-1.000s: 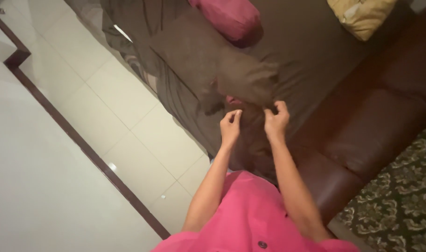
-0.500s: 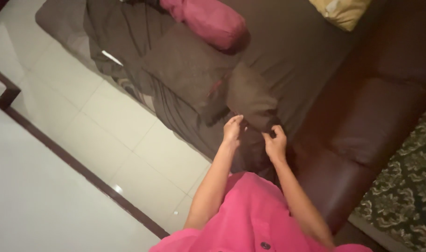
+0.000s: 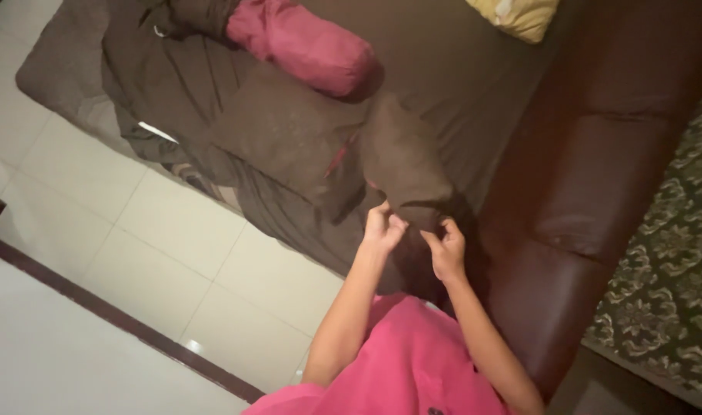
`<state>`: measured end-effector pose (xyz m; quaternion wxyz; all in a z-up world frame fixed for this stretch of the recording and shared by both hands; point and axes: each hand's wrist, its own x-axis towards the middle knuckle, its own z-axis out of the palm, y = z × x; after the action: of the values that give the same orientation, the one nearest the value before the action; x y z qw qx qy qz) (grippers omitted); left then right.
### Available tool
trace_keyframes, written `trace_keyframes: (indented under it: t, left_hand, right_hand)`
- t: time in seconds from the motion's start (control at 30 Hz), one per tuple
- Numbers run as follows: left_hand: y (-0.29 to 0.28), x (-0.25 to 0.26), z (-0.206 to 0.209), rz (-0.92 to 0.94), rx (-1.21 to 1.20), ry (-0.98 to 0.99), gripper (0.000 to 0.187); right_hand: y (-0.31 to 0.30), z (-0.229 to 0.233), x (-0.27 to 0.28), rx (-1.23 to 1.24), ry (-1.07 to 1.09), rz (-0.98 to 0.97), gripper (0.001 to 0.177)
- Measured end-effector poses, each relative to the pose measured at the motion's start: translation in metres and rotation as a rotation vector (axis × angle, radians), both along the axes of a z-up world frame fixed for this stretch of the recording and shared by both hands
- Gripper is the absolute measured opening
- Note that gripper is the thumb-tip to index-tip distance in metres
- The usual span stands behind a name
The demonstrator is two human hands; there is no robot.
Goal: The person pulls a brown pillowcase over a pink pillow by hand, tucking the edges inside and smoothing the fabric down.
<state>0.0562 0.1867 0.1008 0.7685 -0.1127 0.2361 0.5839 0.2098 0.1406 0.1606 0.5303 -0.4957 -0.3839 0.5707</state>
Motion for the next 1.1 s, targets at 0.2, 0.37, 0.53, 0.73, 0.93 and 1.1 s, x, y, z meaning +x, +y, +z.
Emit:
trace_keyframes:
  t: [0.2,0.37,0.53,0.73,0.93,1.1]
  left_hand:
    - [-0.019,0.008,-0.003,0.028,0.007,-0.098,0.045]
    - [-0.026,0.011,0.032,0.046,0.08,-0.152,0.051]
    - [-0.032,0.013,0.038,0.01,0.26,-0.207,0.053]
    - [-0.065,0.017,-0.006,-0.062,-0.142,0.263,0.055]
    - [-0.109,0.039,0.038,-0.206,-0.495,0.422,0.064]
    - [-0.148,0.037,-0.043,-0.182,-0.131,0.769,0.056]
  right_hand:
    - [-0.012,0.016,0.011,-0.193,-0.246,0.116,0.042]
    - [-0.011,0.017,0.024,-0.059,-0.203,0.249,0.047]
    - [-0.011,0.017,0.058,-0.001,-0.231,0.398,0.049]
    - [-0.006,-0.027,0.107,-0.149,-0.317,0.383,0.046]
    - [-0.005,-0.021,0.105,-0.119,-0.338,0.207,0.046]
    - [-0.017,-0.043,0.079,-0.222,-0.651,0.256,0.083]
